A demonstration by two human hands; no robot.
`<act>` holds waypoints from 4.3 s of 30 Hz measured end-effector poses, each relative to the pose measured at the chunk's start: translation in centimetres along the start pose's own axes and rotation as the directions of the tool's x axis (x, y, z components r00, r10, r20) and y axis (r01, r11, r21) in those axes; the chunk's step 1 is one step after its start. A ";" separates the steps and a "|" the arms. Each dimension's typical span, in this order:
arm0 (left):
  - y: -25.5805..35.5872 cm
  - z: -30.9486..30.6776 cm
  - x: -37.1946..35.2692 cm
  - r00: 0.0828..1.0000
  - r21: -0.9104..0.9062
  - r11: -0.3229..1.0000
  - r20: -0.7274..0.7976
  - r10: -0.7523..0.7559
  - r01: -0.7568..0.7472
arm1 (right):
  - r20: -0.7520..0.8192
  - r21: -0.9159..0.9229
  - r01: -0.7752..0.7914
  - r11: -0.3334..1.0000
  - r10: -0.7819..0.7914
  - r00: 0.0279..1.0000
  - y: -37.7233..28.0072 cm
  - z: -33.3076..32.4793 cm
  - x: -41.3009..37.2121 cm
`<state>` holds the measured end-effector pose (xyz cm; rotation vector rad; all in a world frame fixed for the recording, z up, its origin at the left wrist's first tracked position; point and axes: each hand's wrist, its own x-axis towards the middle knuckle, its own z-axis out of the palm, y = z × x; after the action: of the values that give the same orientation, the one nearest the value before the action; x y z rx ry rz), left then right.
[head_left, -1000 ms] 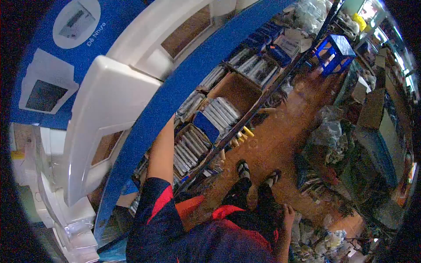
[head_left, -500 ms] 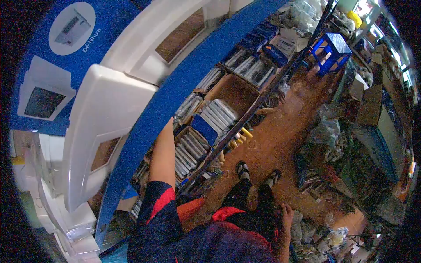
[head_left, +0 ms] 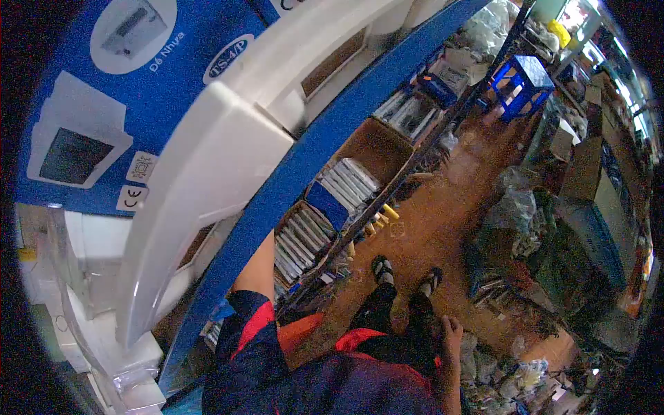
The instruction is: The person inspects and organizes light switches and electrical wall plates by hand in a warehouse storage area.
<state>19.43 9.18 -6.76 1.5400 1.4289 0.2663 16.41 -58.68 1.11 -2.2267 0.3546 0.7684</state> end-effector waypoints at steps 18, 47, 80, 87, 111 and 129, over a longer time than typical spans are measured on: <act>7.8 -4.6 -23.1 0.500 0.608 0.396 0.001 0.866 -0.688 | 0.135 0.336 0.113 0.935 -0.166 0.977 1.4 -1.3 5.6; -0.3 8.9 -66.6 0.396 0.198 0.389 -0.002 0.918 -0.900 | 0.585 0.684 -0.020 0.729 -0.531 0.612 -13.5 -7.3 -4.0; -10.9 -4.5 -20.4 0.461 0.804 0.342 -0.096 0.882 -0.486 | -0.007 0.577 0.033 0.816 -0.035 0.999 0.1 -9.1 7.4; -5.3 -5.4 -34.4 0.530 0.691 0.467 -0.142 0.836 -0.552 | 0.093 0.253 0.032 0.967 -0.058 0.994 -5.5 -9.4 6.9; 0.1 -2.3 -45.1 0.772 0.225 0.784 -0.159 0.616 -0.579 | 0.249 0.633 0.077 0.770 -0.297 0.922 -15.9 -6.9 -1.2; -13.0 -4.5 -25.5 0.959 -0.200 0.975 -0.279 0.041 -0.100 | 0.481 0.761 -0.237 0.604 -0.278 0.832 -16.5 -8.0 -7.7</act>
<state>0.61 -12.58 -3.14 1.4189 1.5041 0.6768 21.33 -53.02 19.50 -1.0636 0.2902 0.9629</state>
